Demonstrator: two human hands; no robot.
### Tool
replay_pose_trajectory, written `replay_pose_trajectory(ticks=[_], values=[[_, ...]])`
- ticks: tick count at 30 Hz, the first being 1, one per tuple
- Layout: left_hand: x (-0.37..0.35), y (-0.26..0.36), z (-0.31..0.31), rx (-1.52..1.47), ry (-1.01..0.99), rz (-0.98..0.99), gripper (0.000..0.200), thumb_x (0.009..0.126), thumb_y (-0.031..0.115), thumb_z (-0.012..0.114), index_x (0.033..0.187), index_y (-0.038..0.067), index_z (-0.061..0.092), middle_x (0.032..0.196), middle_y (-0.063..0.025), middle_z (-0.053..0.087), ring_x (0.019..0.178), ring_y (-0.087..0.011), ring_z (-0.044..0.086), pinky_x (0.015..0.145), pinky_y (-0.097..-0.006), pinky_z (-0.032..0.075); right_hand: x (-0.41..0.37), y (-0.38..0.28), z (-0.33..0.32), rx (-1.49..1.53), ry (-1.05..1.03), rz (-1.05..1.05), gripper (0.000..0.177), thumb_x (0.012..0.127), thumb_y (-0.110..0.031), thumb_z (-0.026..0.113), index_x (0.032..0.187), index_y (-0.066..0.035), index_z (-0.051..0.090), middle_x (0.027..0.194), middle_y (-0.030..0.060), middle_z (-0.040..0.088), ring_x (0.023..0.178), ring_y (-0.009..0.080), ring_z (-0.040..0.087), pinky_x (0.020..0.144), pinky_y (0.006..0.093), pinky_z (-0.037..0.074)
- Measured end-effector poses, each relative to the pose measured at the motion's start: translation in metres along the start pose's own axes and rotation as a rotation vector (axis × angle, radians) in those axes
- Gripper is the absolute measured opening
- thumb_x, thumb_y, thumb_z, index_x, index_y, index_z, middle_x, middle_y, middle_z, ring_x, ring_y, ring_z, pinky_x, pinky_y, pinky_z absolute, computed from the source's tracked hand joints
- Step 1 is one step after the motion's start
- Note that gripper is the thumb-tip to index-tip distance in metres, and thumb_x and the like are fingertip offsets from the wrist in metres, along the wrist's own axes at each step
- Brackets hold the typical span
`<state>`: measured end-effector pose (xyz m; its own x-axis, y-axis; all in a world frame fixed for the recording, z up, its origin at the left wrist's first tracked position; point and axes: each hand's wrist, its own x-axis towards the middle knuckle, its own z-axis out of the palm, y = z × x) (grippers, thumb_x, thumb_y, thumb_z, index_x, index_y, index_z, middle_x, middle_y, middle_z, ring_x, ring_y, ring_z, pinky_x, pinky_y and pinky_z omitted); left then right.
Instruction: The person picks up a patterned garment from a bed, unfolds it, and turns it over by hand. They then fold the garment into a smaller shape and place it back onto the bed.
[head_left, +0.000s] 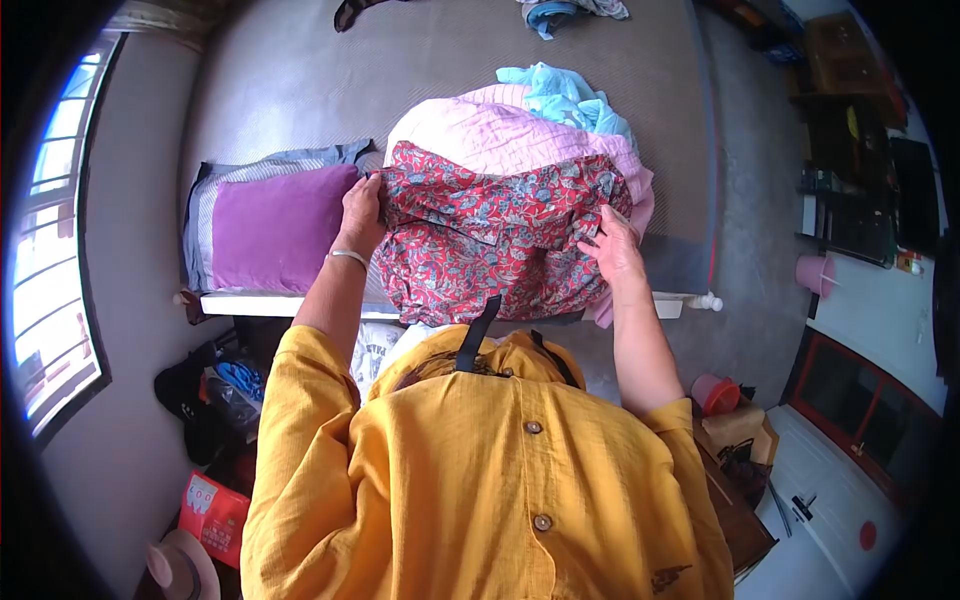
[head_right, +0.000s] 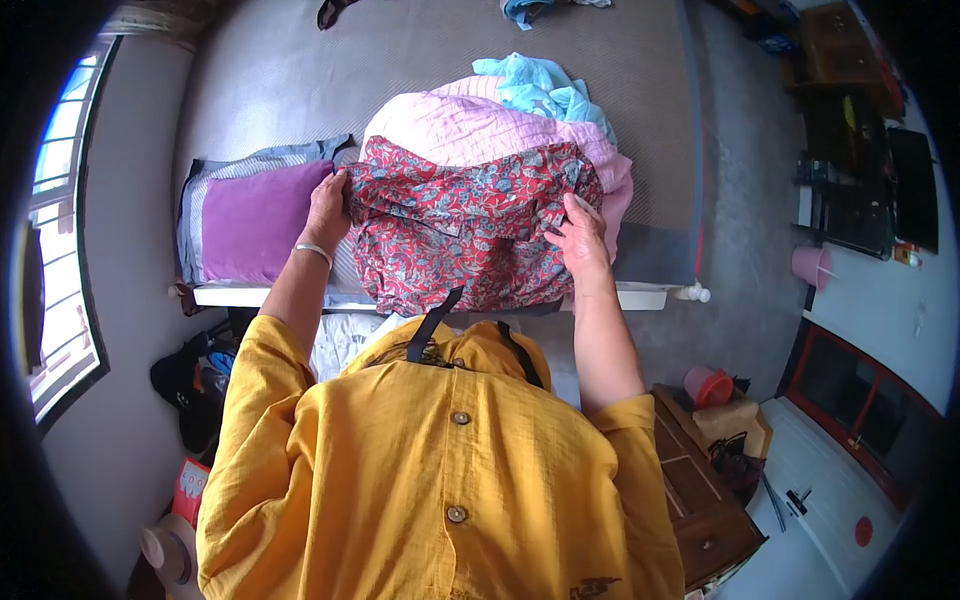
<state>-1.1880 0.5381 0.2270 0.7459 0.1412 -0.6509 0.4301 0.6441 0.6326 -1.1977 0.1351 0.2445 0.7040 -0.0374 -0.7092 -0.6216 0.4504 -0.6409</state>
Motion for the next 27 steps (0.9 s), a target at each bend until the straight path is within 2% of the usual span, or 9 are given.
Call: replay_pose_trajectory(ticks=[2, 4, 6, 10, 14, 17, 21, 26, 27], values=[[0.054, -0.044, -0.059, 0.286, -0.032, 0.331, 0.020, 0.093, 0.015, 0.046, 0.100, 0.000, 0.056, 0.093, -0.0115, 0.061, 0.085, -0.0217, 0.063, 0.074, -0.0340, 0.053, 0.005, 0.000, 0.000, 0.008, 0.050, -0.024, 0.042, 0.081, -0.030, 0.068, 0.115, -0.008, 0.055, 0.115, 0.0058, 0.057, 0.104, 0.0265, 0.054, 0.089, 0.0584, 0.037], [0.054, -0.046, -0.060, 0.285, -0.025, 0.330, 0.019, 0.093, 0.014, 0.046, 0.099, 0.000, 0.057, 0.092, -0.0105, 0.061, 0.084, -0.0205, 0.063, 0.075, -0.0333, 0.053, 0.014, 0.002, -0.006, -0.040, 0.099, -0.054, 0.035, 0.082, -0.026, 0.067, 0.110, -0.008, 0.058, 0.106, 0.0041, 0.061, 0.094, 0.0225, 0.059, 0.084, 0.0529, 0.043], [-0.005, -0.004, -0.005, 0.003, 0.023, -0.008, 0.017, 0.093, 0.014, 0.047, 0.098, 0.001, 0.057, 0.090, -0.0089, 0.062, 0.083, -0.0190, 0.062, 0.076, -0.0327, 0.052, 0.013, -0.004, -0.006, -0.111, 0.086, -0.120, 0.030, 0.082, -0.021, 0.066, 0.107, -0.006, 0.060, 0.100, 0.0029, 0.063, 0.087, 0.0186, 0.060, 0.077, 0.0453, 0.047], [0.005, -0.014, -0.023, 0.012, 0.032, 0.043, 0.015, 0.093, 0.014, 0.048, 0.096, 0.003, 0.058, 0.088, -0.0045, 0.061, 0.077, -0.0149, 0.059, 0.073, -0.0298, 0.050, -0.002, -0.019, -0.001, -0.313, 0.051, -0.220, 0.029, 0.081, -0.013, 0.064, 0.108, -0.003, 0.060, 0.092, 0.0022, 0.064, 0.077, 0.0125, 0.061, 0.067, 0.0326, 0.050], [0.013, -0.022, -0.040, 0.030, 0.029, 0.014, 0.021, 0.094, 0.015, 0.044, 0.104, 0.001, 0.056, 0.098, -0.0092, 0.062, 0.091, -0.0201, 0.061, 0.083, -0.0345, 0.049, -0.023, -0.018, 0.014, -0.221, 0.052, -0.239, 0.030, 0.081, -0.011, 0.063, 0.110, -0.002, 0.060, 0.091, 0.0013, 0.065, 0.074, 0.0100, 0.061, 0.064, 0.0277, 0.050], [0.012, -0.024, -0.045, 0.122, 0.066, -0.006, 0.020, 0.093, 0.016, 0.046, 0.104, 0.002, 0.057, 0.098, -0.0081, 0.062, 0.090, -0.0195, 0.061, 0.082, -0.0339, 0.050, -0.021, -0.011, 0.004, -0.251, 0.006, -0.271, 0.030, 0.081, -0.008, 0.063, 0.110, -0.003, 0.060, 0.091, 0.0007, 0.064, 0.073, 0.0082, 0.060, 0.062, 0.0241, 0.050], [0.033, -0.046, -0.073, 0.455, 0.060, 0.242, 0.025, 0.090, 0.019, 0.052, 0.107, 0.003, 0.058, 0.100, -0.0076, 0.062, 0.089, -0.0180, 0.061, 0.077, -0.0319, 0.050, -0.024, -0.011, 0.007, -0.271, 0.000, -0.317, 0.032, 0.081, -0.006, 0.062, 0.112, -0.003, 0.059, 0.084, -0.0010, 0.063, 0.070, 0.0071, 0.059, 0.059, 0.0212, 0.049], [-0.004, -0.023, -0.026, 0.386, 0.184, 0.065, 0.036, 0.087, 0.014, 0.054, 0.118, -0.005, 0.054, 0.103, -0.0105, 0.062, 0.091, -0.0175, 0.059, 0.081, -0.0289, 0.046, -0.028, -0.010, 0.011, -0.424, 0.004, -0.279, 0.033, 0.082, -0.004, 0.060, 0.115, -0.002, 0.058, 0.078, -0.0008, 0.061, 0.064, 0.0067, 0.059, 0.055, 0.0180, 0.046], [-0.003, -0.026, -0.027, 0.408, 0.161, 0.093, 0.038, 0.085, 0.013, 0.055, 0.117, -0.008, 0.053, 0.101, -0.0123, 0.063, 0.088, -0.0169, 0.059, 0.080, -0.0278, 0.046, -0.026, -0.007, 0.009, -0.419, 0.039, -0.256, 0.037, 0.082, -0.005, 0.061, 0.118, -0.002, 0.057, 0.077, 0.0002, 0.062, 0.063, 0.0068, 0.059, 0.054, 0.0180, 0.046]])
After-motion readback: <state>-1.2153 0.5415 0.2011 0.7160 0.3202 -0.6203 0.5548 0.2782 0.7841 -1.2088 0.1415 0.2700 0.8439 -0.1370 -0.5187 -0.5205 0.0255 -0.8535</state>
